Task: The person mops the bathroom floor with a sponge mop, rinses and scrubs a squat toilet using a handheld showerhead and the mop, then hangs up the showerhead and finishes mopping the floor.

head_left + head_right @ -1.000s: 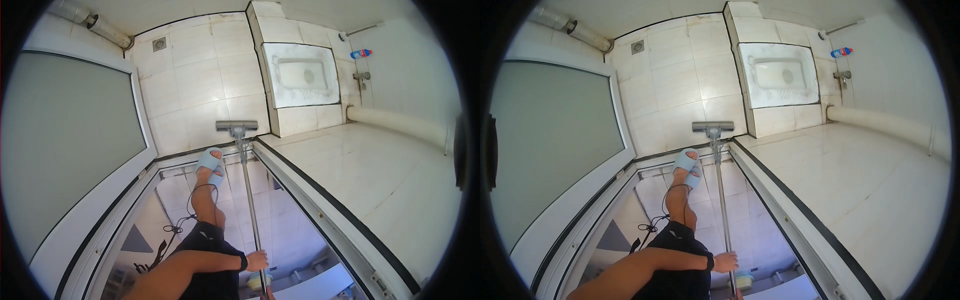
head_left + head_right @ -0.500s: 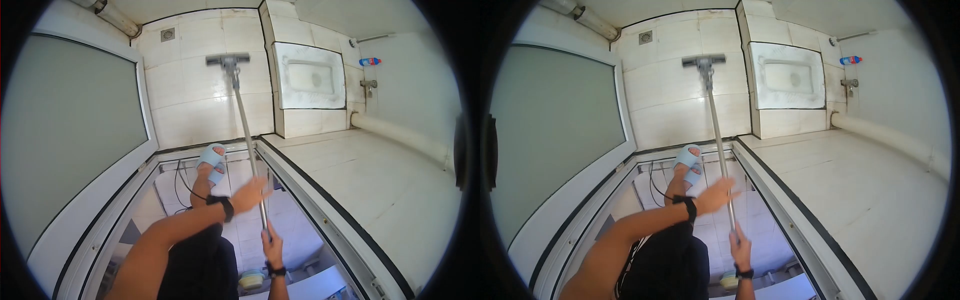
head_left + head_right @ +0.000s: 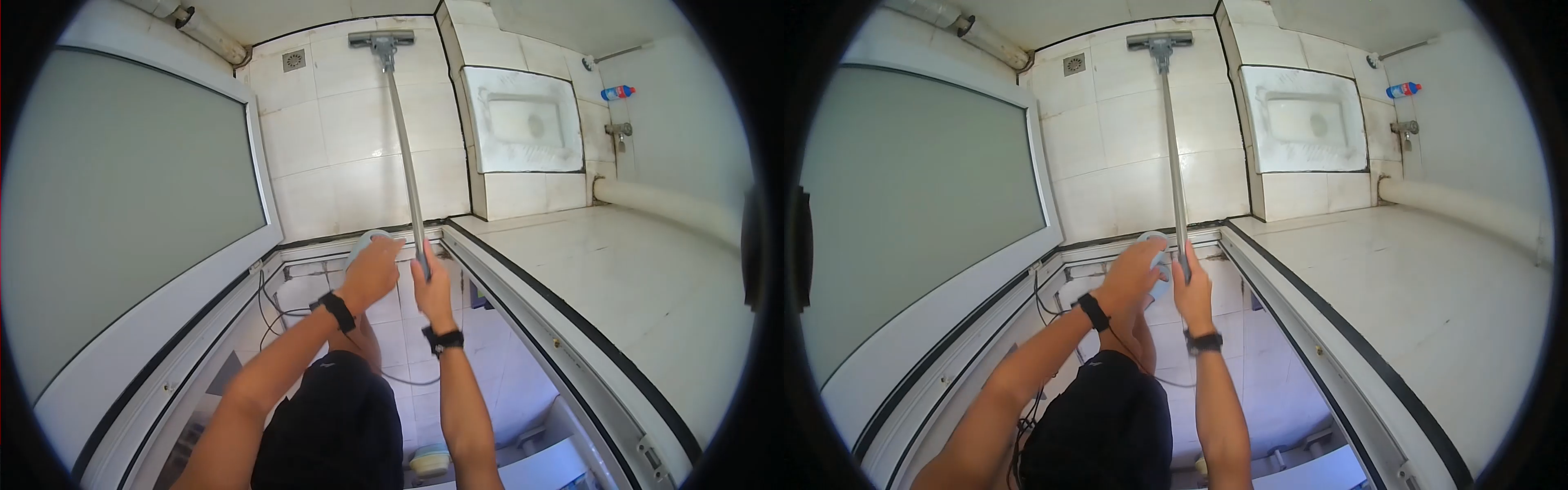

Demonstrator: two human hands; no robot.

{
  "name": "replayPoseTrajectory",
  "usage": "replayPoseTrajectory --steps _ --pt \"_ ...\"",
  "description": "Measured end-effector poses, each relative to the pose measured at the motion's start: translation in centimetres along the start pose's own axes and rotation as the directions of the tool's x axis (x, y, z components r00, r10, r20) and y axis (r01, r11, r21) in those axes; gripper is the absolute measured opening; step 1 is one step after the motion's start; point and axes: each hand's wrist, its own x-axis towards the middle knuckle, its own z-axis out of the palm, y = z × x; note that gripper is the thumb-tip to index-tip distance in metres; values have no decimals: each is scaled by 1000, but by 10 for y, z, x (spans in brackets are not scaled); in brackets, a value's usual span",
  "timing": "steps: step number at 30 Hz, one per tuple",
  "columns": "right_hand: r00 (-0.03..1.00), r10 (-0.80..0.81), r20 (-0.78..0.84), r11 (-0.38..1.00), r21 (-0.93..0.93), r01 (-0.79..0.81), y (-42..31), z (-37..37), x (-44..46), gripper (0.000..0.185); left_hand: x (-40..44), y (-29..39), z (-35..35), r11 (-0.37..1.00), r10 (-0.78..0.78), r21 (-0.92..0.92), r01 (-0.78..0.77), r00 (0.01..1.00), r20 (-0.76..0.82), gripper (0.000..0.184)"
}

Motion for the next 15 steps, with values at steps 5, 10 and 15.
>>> replayPoseTrajectory --steps 5,10,15 --pt "997 73 -13 997 -18 -73 22 -26 -132 50 -45 44 51 997 -60 59 54 993 105 59" --pt "909 402 109 915 -86 -394 3 -86 -264 49 -72 67 106 954 147 249 -169 984 102 49" --pt "983 184 12 929 -329 -170 -24 -143 -367 41 -120 107 143 866 437 -66 -496 684 584 6"
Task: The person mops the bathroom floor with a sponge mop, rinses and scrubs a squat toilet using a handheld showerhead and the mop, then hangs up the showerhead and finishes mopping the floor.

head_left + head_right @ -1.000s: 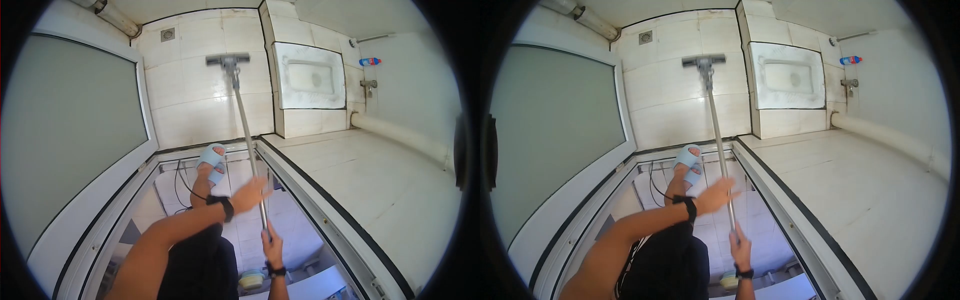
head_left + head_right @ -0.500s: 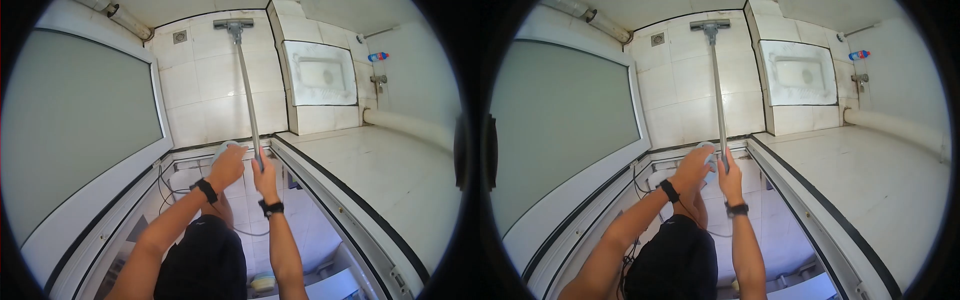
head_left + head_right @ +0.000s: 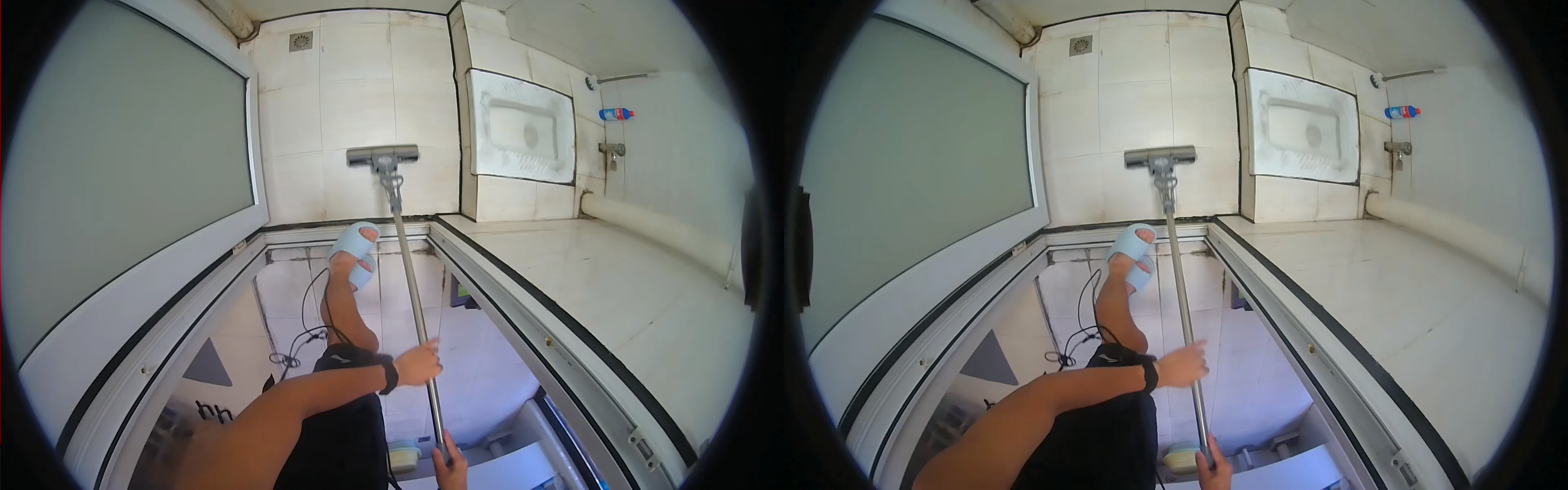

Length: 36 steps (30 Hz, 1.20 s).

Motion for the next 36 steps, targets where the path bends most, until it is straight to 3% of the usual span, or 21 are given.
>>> replayPoseTrajectory --steps 2,4,7,8,9,11,12,14,16,18,19,20,22,24,25,27,28,30,33,35,36 --pt "1000 -18 10 999 -46 18 -10 -28 -22 40 -1 32 41 991 38 -121 -49 995 -97 6" --pt "956 268 118 956 89 -279 -23 -49 -32 37 0 58 57 988 37 -144 -61 986 -164 5" --pt "901 378 211 924 -30 -380 26 -49 -50 38 8 74 54 998 -51 -40 50 998 -38 4" --pt "969 223 103 958 164 -237 61 -32 -58 37 13 67 52 998 -65 -24 66 997 40 3" --pt "971 213 107 961 158 -228 63 -30 -45 37 16 59 50 997 -78 -9 80 990 121 4" --pt "998 10 64 999 42 -13 59 -22 -19 36 14 35 48 995 -97 31 95 994 46 3" --pt "959 202 198 979 -62 -193 57 -24 -6 38 10 24 42 992 -106 63 108 994 -26 3" --pt "961 144 237 989 -10 -146 45 -9 38 47 8 -11 23 983 -160 94 158 987 8 5" --pt "944 196 265 978 12 -207 26 7 89 44 3 -57 19 957 -227 167 239 970 -88 7" --pt "968 99 229 983 129 -131 2 33 134 45 -14 -99 -20 924 -279 224 311 946 -163 8" --pt "983 -17 181 988 152 -11 -5 51 155 45 -25 -127 -28 914 -258 255 316 937 -235 11" --pt "982 -134 129 979 170 112 -16 67 176 46 -38 -142 -58 882 -362 212 421 893 -267 23" --pt "982 -69 177 988 152 42 -65 85 216 45 -64 -163 -105 674 -227 311 670 589 -776 43" --pt "976 -190 108 970 172 170 -97 112 255 45 -90 -165 -164 637 -474 215 740 597 -647 54" --pt "974 -200 105 967 185 178 -116 119 273 45 -99 -178 -173 629 -471 228 743 597 -649 54" --pt "972 -153 179 954 282 98 -151 121 295 46 -117 -198 -178 642 -670 -244 727 376 -640 49" --pt "971 -167 173 949 294 111 -163 115 298 46 -124 -203 -181 642 -661 -231 731 375 -650 49" --pt "965 -220 143 959 215 187 -179 99 294 47 -132 -203 -184 535 -837 -639 553 246 -488 45" --pt "963 -237 128 968 113 224 -152 77 268 46 -126 -192 -174 537 -832 -686 490 172 -528 40" --pt "957 -249 150 965 119 232 -128 57 236 48 -121 -176 -161 547 -831 -694 467 206 -516 38" --pt "965 -155 213 987 83 140 -120 43 217 48 -117 -166 -156 510 -859 -742 435 222 -461 39"
